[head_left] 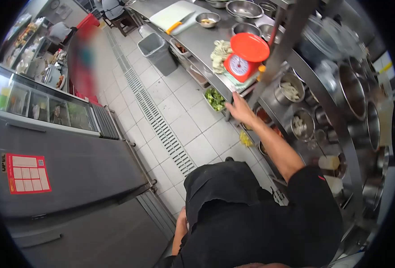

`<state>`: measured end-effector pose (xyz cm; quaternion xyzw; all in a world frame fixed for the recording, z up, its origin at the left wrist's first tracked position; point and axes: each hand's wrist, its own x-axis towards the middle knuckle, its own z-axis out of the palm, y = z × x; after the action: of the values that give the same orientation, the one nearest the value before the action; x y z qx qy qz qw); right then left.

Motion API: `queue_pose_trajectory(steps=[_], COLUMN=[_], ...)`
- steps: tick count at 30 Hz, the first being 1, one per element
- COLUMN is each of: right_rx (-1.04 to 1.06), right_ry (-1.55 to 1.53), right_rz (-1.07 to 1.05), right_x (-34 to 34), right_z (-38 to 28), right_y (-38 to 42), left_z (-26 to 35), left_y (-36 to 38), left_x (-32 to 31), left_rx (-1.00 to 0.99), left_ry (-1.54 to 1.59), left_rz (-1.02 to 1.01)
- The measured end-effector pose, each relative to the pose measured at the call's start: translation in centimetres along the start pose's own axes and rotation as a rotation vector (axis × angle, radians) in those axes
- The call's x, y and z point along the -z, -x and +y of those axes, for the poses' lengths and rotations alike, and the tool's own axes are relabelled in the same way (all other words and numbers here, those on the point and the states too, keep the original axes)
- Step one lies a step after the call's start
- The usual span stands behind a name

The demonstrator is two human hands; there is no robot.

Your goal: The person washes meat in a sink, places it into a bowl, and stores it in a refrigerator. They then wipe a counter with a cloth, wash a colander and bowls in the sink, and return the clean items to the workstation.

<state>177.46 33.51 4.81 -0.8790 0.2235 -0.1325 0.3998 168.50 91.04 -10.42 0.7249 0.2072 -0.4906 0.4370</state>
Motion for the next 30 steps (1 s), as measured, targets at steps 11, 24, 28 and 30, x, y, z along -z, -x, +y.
queue_pose_trajectory(steps=[11, 24, 28, 30], right_rx=[-0.610, -0.511, -0.520, -0.430], right_ry=[0.913, 0.021, -0.580, -0.750], right_rz=[-0.021, 0.234, -0.041, -0.210], right_x=[-2.8, -9.5, -15.1, -16.0], right_z=[7.1, -2.4, -10.1, -15.7], right_y=[-34.9, -42.3, -44.6, -46.1], left_z=[15.0, 55.2, 75.1, 81.4], left_y=[-12.0, -28.7, -26.4, -25.4], left_x=[8.1, 17.4, 7.0, 2.9], left_rx=[0.051, -0.343, -0.473, -0.327], left_ry=[0.098, -0.119, 0.001, 0.278], left_rz=[0.034, 0.027, -0.421, -0.620])
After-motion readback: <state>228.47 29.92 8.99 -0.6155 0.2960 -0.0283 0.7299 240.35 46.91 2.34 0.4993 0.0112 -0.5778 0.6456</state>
